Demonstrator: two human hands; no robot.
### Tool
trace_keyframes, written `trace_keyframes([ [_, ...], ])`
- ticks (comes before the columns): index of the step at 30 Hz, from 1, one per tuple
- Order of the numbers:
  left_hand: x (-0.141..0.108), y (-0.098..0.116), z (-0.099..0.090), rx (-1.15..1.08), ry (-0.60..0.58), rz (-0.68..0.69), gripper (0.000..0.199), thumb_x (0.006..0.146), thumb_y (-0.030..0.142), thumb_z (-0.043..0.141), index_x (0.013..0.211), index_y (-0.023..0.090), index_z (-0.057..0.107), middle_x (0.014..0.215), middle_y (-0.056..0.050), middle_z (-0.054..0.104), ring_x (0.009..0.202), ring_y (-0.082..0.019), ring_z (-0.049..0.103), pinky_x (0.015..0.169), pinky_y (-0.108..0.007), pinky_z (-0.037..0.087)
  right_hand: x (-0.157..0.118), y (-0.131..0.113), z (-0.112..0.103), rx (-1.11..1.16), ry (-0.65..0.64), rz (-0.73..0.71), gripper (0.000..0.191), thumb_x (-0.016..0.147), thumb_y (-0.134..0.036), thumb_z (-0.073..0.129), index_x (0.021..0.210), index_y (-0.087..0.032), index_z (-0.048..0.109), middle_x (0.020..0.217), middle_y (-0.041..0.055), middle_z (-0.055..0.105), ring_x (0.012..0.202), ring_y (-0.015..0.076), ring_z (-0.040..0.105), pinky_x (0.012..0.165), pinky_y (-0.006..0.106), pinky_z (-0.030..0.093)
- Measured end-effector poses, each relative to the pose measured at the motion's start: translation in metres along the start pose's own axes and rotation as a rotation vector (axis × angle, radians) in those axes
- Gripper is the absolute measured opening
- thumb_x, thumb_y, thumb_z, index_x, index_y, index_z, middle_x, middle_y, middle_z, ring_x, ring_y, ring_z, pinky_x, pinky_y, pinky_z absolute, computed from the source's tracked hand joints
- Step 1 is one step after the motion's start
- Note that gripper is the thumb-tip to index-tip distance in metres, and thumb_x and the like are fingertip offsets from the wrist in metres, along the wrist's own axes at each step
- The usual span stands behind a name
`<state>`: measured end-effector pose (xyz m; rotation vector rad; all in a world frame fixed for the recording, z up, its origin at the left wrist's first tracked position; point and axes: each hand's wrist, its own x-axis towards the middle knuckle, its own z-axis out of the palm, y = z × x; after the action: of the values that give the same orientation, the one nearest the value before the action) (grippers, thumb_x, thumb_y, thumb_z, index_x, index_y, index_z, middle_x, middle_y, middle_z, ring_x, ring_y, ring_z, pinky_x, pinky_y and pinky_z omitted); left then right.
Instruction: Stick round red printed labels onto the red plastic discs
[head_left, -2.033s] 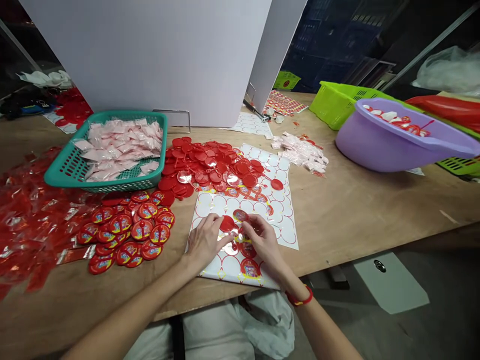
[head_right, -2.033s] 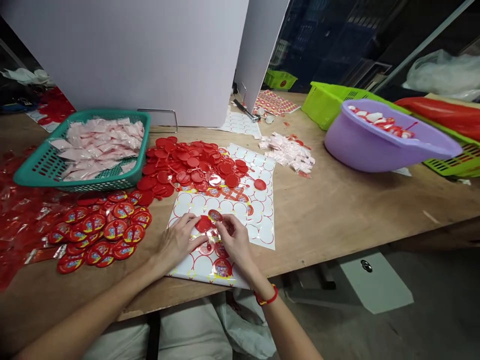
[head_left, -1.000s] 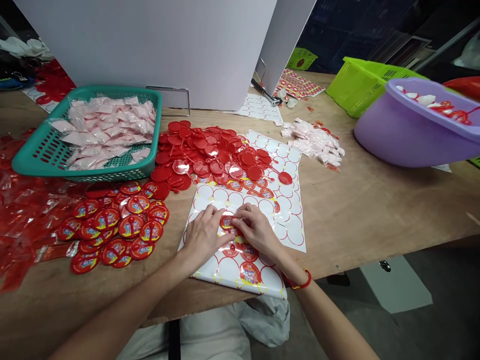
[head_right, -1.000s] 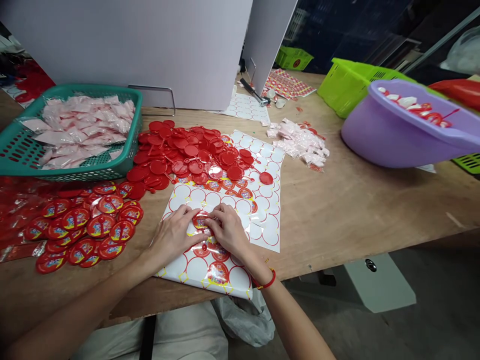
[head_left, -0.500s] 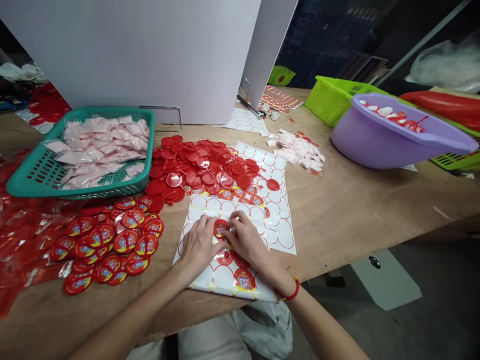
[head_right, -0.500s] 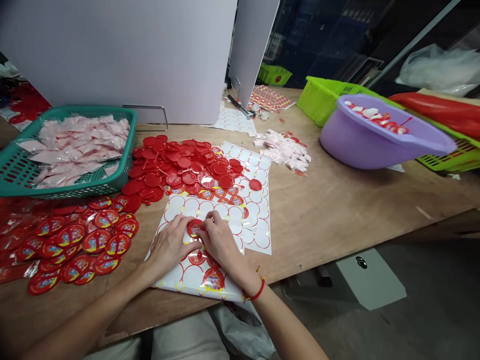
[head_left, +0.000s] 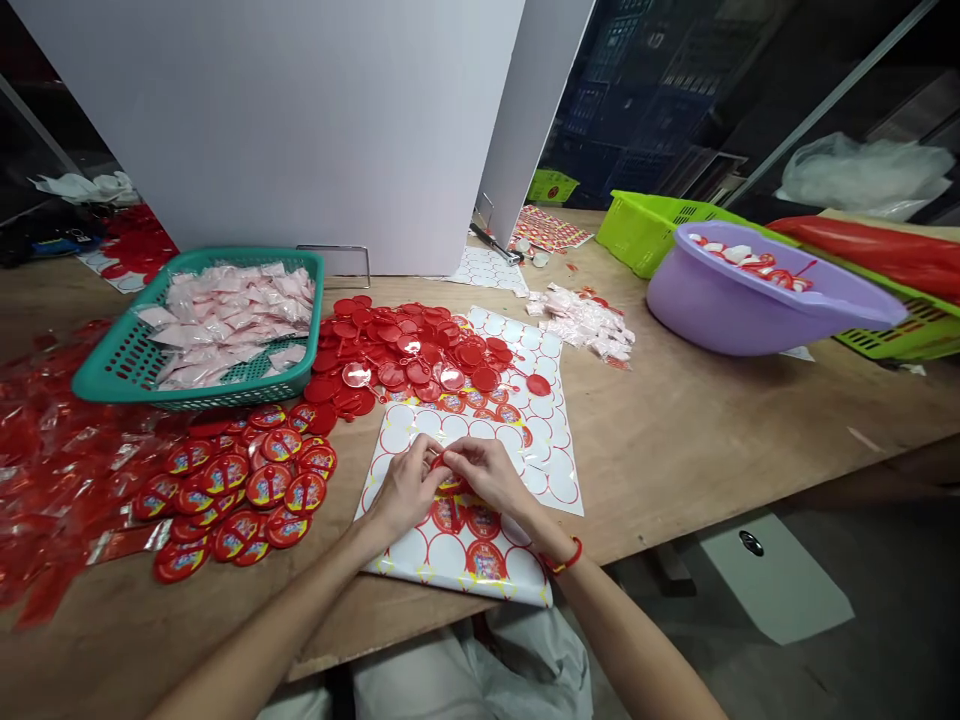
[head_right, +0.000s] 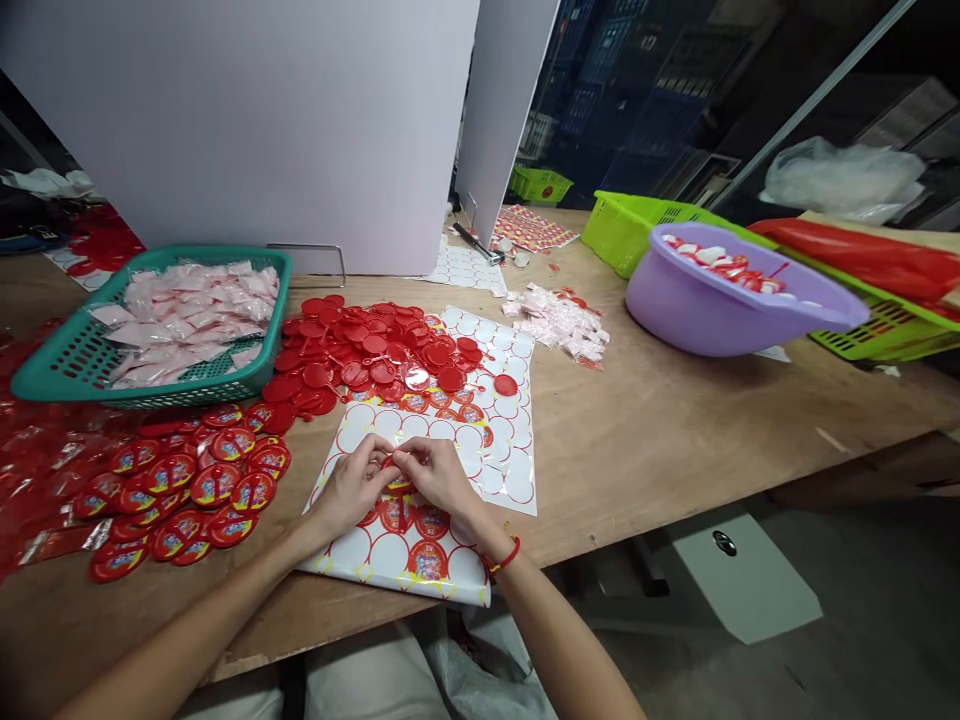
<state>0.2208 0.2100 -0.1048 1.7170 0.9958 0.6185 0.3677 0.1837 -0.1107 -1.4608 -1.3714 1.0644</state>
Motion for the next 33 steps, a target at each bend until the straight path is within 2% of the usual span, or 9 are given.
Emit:
trace_keyframes([
  [5, 0.0, 0.007, -0.002, -0.67, 0.116, -0.32, 0.036, 0.066, 0.025, 0.063, 0.098, 0.015, 0.05, 0.062, 0.006, 0.05, 0.039, -0.005, 0.05, 0.038, -0.018, 0.045, -0.012, -0.002, -0.002, 0.167, -0.059, 0.044, 0.042, 0.077, -0.055, 0.049, 0.073, -0.016, 0.063, 0.055, -0.001, 0.055, 0.05, 0.0105, 0.048, 0.05, 0.024, 0.041],
  [11, -0.001, 0.013, 0.005, -0.749, 0.227, -0.297, 0.036, 0.063, 0.03, 0.066, 0.09, 0.015, 0.047, 0.062, 0.005, 0.054, 0.04, -0.006, 0.052, 0.04, -0.019, 0.048, -0.018, 0.002, -0.002, 0.38, -0.106, 0.138, 0.03, 0.065, -0.045, 0.069, 0.071, -0.016, 0.069, 0.07, 0.004, 0.066, 0.063, 0.0141, 0.056, 0.062, 0.027, 0.044],
  [15, -0.006, 0.014, 0.008, -0.643, 0.249, -0.169, 0.027, 0.069, 0.029, 0.06, 0.09, 0.017, 0.049, 0.066, 0.005, 0.054, 0.041, -0.008, 0.054, 0.04, -0.022, 0.049, -0.016, 0.005, -0.002, 0.38, -0.058, 0.129, 0.03, 0.064, -0.046, 0.068, 0.069, -0.016, 0.068, 0.065, 0.002, 0.063, 0.058, 0.0124, 0.053, 0.056, 0.025, 0.042],
  [20, -0.026, 0.02, 0.017, -0.232, 0.253, 0.1, 0.021, 0.082, 0.021, 0.044, 0.1, 0.018, 0.054, 0.085, -0.003, 0.063, 0.06, -0.011, 0.061, 0.058, -0.024, 0.052, -0.021, 0.008, -0.001, 0.285, 0.006, 0.121, 0.027, 0.065, -0.043, 0.067, 0.066, -0.016, 0.062, 0.062, 0.0018, 0.061, 0.057, 0.0137, 0.053, 0.055, 0.025, 0.043],
  [23, -0.031, 0.021, 0.017, -0.014, 0.298, 0.142, 0.025, 0.083, 0.016, 0.041, 0.104, 0.02, 0.054, 0.091, -0.005, 0.065, 0.069, -0.013, 0.061, 0.065, -0.025, 0.051, -0.02, 0.01, 0.004, 0.153, 0.034, 0.108, 0.028, 0.07, -0.046, 0.06, 0.065, -0.018, 0.057, 0.06, 0.0012, 0.058, 0.054, 0.0142, 0.053, 0.051, 0.025, 0.043],
  [26, -0.032, 0.02, -0.011, 0.193, 0.372, 0.085, 0.026, 0.081, 0.013, 0.043, 0.103, 0.02, 0.056, 0.089, -0.004, 0.066, 0.076, -0.015, 0.061, 0.071, -0.027, 0.05, -0.02, 0.003, 0.003, -0.073, 0.009, 0.077, 0.031, 0.073, -0.05, 0.054, 0.074, -0.019, 0.057, 0.063, 0.0031, 0.06, 0.056, 0.0164, 0.055, 0.051, 0.026, 0.045],
  [29, -0.036, 0.012, -0.066, 0.521, 0.581, -0.068, 0.028, 0.082, 0.018, 0.043, 0.106, 0.019, 0.059, 0.089, -0.008, 0.065, 0.08, -0.021, 0.059, 0.076, -0.034, 0.048, -0.035, -0.013, -0.012, -0.293, -0.085, 0.02, 0.031, 0.079, -0.046, 0.048, 0.089, -0.018, 0.057, 0.075, 0.0065, 0.065, 0.066, 0.0192, 0.06, 0.059, 0.029, 0.048],
  [31, -0.038, 0.001, -0.102, 0.738, 0.585, -0.121, 0.03, 0.082, 0.019, 0.043, 0.107, 0.016, 0.06, 0.089, -0.011, 0.064, 0.084, -0.025, 0.057, 0.081, -0.04, 0.045, -0.053, -0.024, -0.026, -0.423, -0.222, -0.024, 0.027, 0.08, -0.043, 0.051, 0.091, -0.02, 0.058, 0.085, 0.0075, 0.066, 0.075, 0.0202, 0.062, 0.066, 0.03, 0.05],
  [33, -0.041, -0.008, -0.121, 0.897, 0.561, -0.031, 0.03, 0.082, 0.02, 0.043, 0.107, 0.012, 0.06, 0.102, -0.015, 0.06, 0.096, -0.029, 0.053, 0.087, -0.045, 0.041, -0.074, -0.03, -0.034, -0.529, -0.348, -0.075, 0.027, 0.075, -0.04, 0.061, 0.095, -0.022, 0.059, 0.097, 0.0083, 0.064, 0.086, 0.0218, 0.061, 0.073, 0.032, 0.05],
])
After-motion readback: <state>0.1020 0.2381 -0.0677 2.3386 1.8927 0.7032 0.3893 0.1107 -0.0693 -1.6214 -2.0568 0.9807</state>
